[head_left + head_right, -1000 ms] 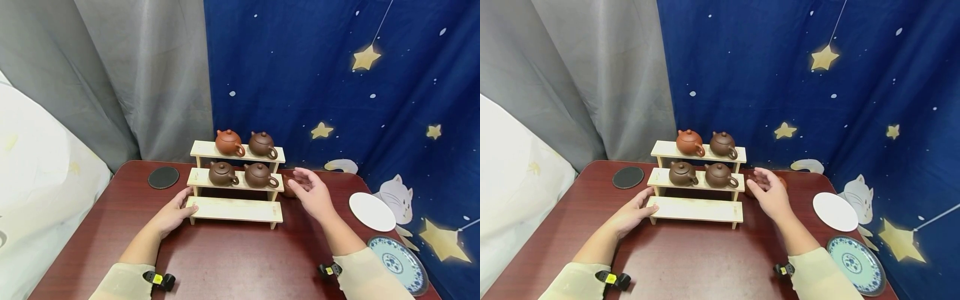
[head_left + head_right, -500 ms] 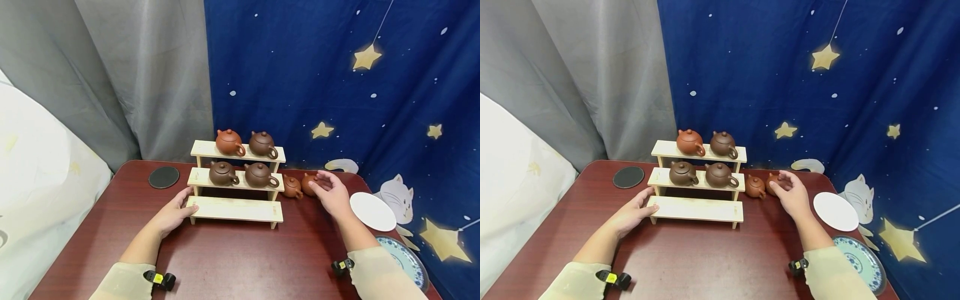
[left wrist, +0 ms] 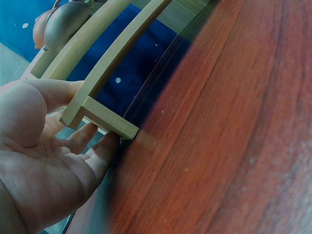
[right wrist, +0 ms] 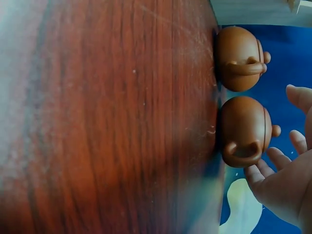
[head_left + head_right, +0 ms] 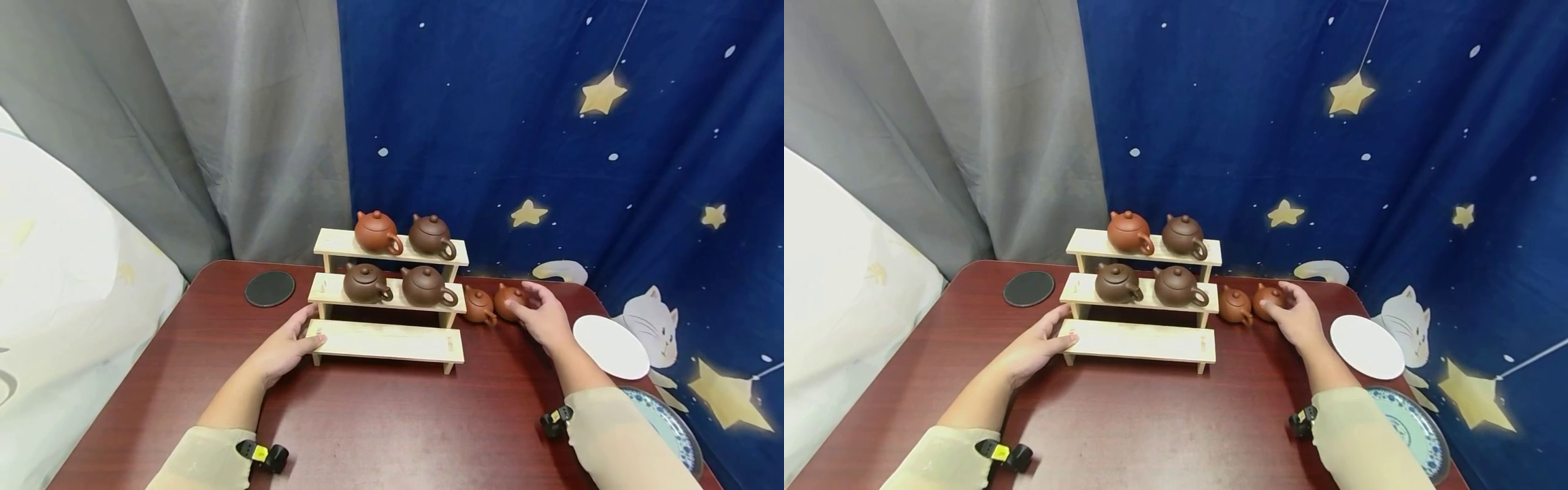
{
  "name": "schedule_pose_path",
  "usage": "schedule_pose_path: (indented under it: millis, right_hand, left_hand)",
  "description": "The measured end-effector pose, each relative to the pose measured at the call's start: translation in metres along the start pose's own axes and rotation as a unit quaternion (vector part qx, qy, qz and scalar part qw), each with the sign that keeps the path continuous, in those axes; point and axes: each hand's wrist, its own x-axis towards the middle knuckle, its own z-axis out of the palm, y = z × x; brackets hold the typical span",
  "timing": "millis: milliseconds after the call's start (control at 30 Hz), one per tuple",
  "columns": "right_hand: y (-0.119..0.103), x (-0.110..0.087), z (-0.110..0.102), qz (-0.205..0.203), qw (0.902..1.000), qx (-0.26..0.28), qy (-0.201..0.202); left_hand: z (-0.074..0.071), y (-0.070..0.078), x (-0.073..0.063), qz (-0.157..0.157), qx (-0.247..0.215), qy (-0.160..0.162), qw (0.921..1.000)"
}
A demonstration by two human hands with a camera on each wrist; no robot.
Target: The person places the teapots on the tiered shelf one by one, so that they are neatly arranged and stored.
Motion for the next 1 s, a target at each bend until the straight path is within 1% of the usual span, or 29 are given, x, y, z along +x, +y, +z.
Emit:
schedule_pose_path:
  millis: [100,200,367,467,700,833,1000]
  right_hand:
    - [0.004,0.005,0.002,-0.003,0.9997,-0.024,0.000]
    - [0.007,0.010,0.003,0.008,0.9993,-0.035,-0.012]
    - [0.008,0.016,0.006,0.038,0.9981,-0.031,-0.037]
    - [0.009,0.018,0.008,0.047,0.9978,-0.023,-0.041]
    - [0.014,0.022,0.010,0.042,0.9979,-0.025,-0.042]
    - [0.015,0.021,0.008,0.042,0.9976,-0.037,-0.040]
    - [0.014,0.021,0.009,0.041,0.9974,-0.045,-0.040]
  left_hand:
    - [0.000,0.000,0.000,-0.001,-0.007,0.001,1.0000]
    - [-0.001,0.000,0.000,-0.001,-0.010,0.000,0.9999]
    - [0.000,0.000,0.000,-0.002,-0.010,0.000,0.9999]
    - [0.000,0.001,0.000,-0.002,-0.011,-0.004,0.9999]
    - [0.000,0.000,0.000,0.006,-0.014,-0.005,0.9999]
    - [0.000,0.001,0.000,0.009,-0.018,-0.008,0.9998]
    - [-0.001,0.002,-0.001,0.004,-0.003,0.001,1.0000]
